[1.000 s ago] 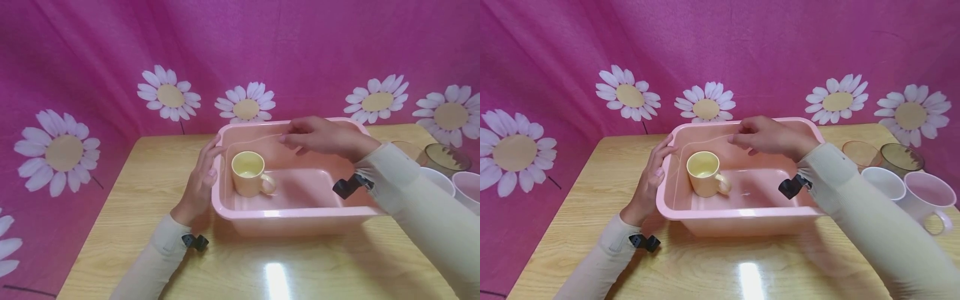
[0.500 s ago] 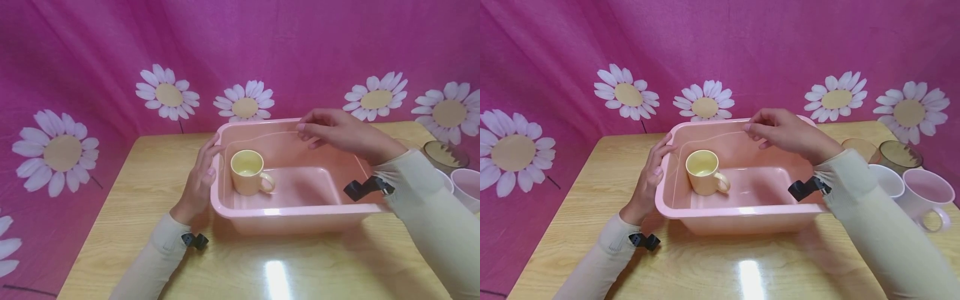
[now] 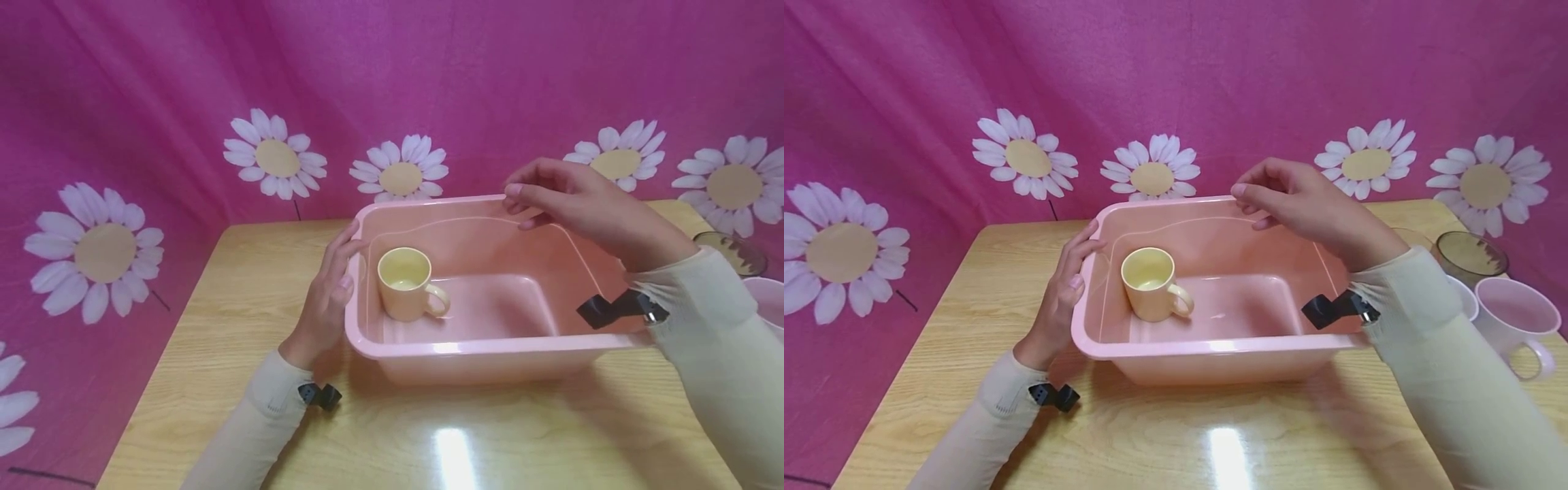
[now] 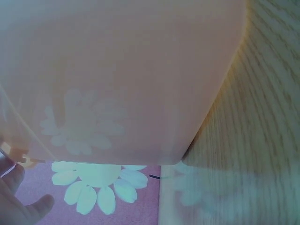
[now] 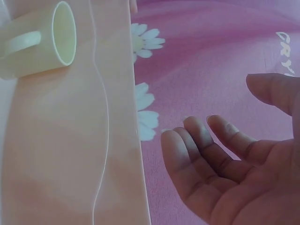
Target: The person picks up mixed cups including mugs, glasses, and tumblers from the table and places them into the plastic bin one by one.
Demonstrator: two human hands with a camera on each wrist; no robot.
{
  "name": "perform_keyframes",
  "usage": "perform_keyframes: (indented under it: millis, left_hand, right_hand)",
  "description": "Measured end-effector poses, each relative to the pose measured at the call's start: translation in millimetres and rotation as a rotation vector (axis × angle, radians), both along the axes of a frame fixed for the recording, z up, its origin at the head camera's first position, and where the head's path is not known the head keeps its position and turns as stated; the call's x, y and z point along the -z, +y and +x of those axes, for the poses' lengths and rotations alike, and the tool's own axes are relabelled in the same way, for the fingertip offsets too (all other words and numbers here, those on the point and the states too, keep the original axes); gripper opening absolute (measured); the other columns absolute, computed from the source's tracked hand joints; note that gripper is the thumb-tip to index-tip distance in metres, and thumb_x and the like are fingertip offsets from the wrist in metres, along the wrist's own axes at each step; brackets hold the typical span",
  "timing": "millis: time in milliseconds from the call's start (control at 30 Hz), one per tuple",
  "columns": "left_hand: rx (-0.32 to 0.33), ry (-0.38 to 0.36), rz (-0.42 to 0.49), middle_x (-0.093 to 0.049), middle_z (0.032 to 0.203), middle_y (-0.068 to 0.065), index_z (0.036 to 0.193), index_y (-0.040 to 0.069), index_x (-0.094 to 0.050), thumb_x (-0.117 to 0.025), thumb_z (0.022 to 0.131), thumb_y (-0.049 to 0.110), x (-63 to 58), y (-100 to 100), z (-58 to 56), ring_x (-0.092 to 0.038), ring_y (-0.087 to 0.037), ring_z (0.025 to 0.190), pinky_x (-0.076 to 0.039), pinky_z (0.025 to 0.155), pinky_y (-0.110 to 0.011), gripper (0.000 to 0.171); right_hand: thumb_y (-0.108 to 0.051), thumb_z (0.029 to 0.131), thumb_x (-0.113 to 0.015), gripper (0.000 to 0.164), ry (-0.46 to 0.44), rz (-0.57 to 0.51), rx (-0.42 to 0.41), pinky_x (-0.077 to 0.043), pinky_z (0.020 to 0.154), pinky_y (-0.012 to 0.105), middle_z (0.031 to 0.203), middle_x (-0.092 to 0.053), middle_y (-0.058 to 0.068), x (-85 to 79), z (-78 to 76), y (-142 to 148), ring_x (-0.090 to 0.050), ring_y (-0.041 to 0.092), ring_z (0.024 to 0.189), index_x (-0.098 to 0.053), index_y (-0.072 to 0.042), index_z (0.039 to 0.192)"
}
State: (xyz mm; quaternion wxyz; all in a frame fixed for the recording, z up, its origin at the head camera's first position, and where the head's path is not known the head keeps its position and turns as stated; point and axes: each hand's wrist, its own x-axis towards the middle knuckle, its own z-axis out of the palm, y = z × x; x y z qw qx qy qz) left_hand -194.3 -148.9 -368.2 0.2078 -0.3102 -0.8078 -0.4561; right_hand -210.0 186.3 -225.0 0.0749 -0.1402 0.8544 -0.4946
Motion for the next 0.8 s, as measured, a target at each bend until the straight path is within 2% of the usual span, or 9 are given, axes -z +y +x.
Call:
perform_keyframes:
  millis: [367, 600, 800]
  left_hand:
    - [-0.008, 0.022, 0.007, -0.025, 0.156, -0.004, 0.137, 0.008, -0.042, -0.024, 0.096, 0.039, 1.1, 1.6, 0.1, -0.027, -0.021, 0.142, -0.044, 0.100, -0.050, 0.054]
    - [-0.006, 0.002, 0.009, -0.024, 0.157, -0.003, 0.137, 0.008, -0.042, -0.024, 0.096, 0.038, 1.2, 1.4, 1.9, -0.026, -0.020, 0.143, -0.045, 0.098, -0.049, 0.053]
    - [0.010, -0.001, 0.011, -0.023, 0.157, -0.001, 0.138, 0.010, -0.042, -0.025, 0.096, 0.038, -1.1, 1.0, 1.9, -0.025, -0.020, 0.143, -0.046, 0.097, -0.047, 0.053]
  right_hand:
    - [-0.034, 0.095, -0.058, 0.042, 0.046, -0.007, 0.017, -0.056, 0.079, 0.028, 0.108, -0.064, 0.010, -5.6, 6.6, 13.1, -0.066, 0.018, 0.096, -0.054, -0.002, 0.122]
    - [-0.028, 0.096, -0.058, 0.034, 0.081, -0.027, 0.007, -0.055, 0.080, 0.026, 0.110, -0.065, 0.009, -11.1, 15.3, 25.1, -0.063, 0.018, 0.101, -0.056, -0.004, 0.120]
    - [-0.026, 0.097, -0.055, 0.033, 0.096, -0.028, 0.011, -0.055, 0.081, 0.026, 0.114, -0.064, 0.011, -14.0, 24.2, 38.3, -0.064, 0.017, 0.101, -0.054, -0.005, 0.122]
